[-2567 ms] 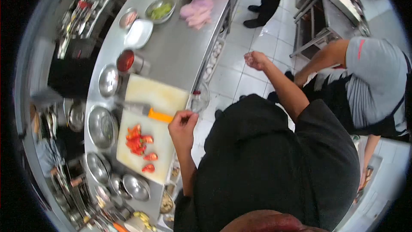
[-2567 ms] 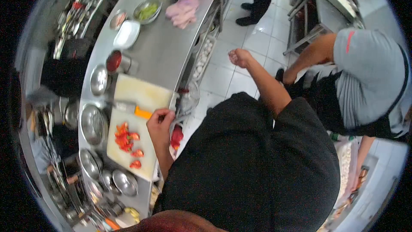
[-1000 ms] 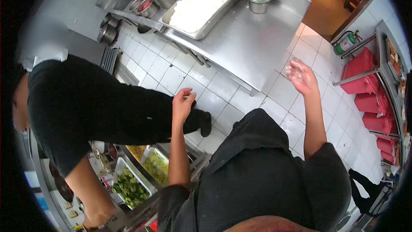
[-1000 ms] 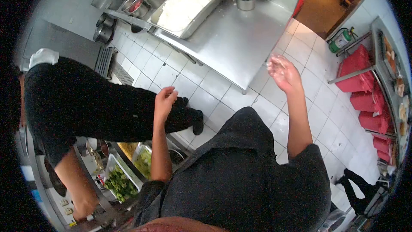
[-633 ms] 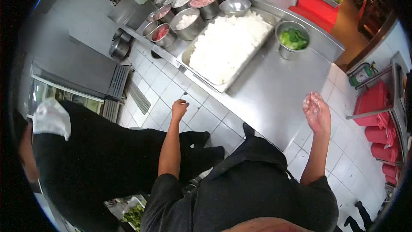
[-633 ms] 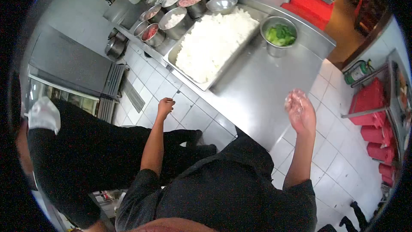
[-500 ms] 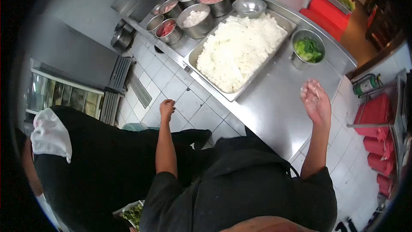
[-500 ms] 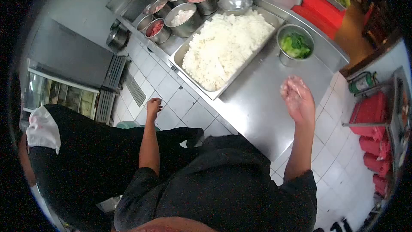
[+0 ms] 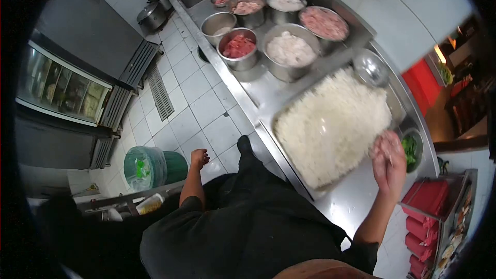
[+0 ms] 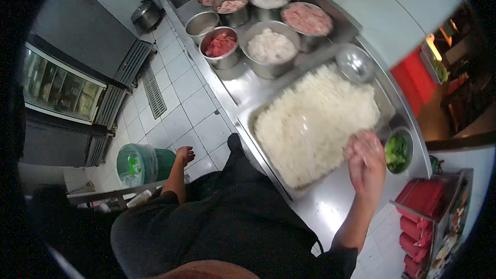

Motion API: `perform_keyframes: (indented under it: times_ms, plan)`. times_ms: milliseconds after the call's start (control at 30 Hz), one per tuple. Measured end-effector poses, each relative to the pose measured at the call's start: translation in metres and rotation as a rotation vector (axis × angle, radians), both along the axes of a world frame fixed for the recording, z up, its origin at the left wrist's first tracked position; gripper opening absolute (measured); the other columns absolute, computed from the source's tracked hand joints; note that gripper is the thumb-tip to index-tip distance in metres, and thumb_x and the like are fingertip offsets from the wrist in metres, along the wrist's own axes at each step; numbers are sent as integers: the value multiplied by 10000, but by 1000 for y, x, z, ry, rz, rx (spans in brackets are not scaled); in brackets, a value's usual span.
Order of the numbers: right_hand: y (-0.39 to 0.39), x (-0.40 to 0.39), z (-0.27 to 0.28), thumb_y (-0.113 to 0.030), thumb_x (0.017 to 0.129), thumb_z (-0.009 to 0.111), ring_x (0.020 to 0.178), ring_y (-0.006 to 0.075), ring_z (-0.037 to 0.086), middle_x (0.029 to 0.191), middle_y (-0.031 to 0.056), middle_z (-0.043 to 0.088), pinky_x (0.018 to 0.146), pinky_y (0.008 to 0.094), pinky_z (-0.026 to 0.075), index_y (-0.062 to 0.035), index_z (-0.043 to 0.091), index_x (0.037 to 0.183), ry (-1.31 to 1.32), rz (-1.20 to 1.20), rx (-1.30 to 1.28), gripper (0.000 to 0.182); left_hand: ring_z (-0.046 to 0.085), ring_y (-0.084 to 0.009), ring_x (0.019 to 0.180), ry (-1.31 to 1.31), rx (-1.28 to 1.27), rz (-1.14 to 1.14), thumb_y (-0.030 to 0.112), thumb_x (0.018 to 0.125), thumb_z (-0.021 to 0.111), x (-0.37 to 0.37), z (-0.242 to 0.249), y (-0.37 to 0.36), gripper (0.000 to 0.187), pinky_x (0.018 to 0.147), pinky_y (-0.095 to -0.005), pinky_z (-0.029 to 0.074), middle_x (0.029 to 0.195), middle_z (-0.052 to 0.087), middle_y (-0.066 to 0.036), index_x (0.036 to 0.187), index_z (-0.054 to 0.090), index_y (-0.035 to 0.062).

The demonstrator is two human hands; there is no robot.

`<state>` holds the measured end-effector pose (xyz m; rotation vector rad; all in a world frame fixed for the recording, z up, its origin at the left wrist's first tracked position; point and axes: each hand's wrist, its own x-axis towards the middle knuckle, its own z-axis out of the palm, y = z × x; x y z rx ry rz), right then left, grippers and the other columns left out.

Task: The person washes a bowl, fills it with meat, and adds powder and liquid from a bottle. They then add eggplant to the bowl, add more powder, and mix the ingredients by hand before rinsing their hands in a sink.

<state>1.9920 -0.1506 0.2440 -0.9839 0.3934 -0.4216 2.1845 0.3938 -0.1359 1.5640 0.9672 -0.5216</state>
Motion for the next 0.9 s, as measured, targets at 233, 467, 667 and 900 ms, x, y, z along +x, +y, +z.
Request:
perform_keyframes:
  times_ms: [233, 467, 667, 900]
  plan:
    - [83, 143, 20, -34, 801, 622, 708, 153, 504, 825, 77, 521, 622, 261, 395, 12, 540, 989, 126, -25, 0, 211, 597, -220, 541, -55, 173, -239, 124, 780, 627, 160, -18, 78, 198, 445, -323, 476, 706, 594, -106, 901, 622, -32]
    - [119, 310, 26, -64, 834, 620, 742, 126, 531, 858, 73, 559, 632, 248, 421, 33, 551, 1045, 114, 397, -170, 242, 608, -189, 540, -175, 326, -346, 154, 760, 661, 255, -4, 121, 269, 449, -308, 484, 730, 648, -113, 974, 657, -9]
    - [188, 459, 26, -34, 860, 595, 775, 126, 562, 917, 68, 587, 654, 237, 460, 24, 540, 1126, 134, 590, -130, 278, 624, -199, 576, -274, 294, -220, 152, 748, 675, 281, 7, 203, 242, 459, -322, 484, 759, 658, -112, 942, 657, 8]
    - [284, 692, -1, -28, 877, 570, 819, 145, 584, 937, 79, 598, 688, 255, 488, 33, 526, 1165, 108, 615, -127, 297, 610, -251, 533, -440, 915, -1122, 150, 719, 592, 257, -55, 378, 155, 565, -378, 515, 684, 625, -158, 747, 631, 2]
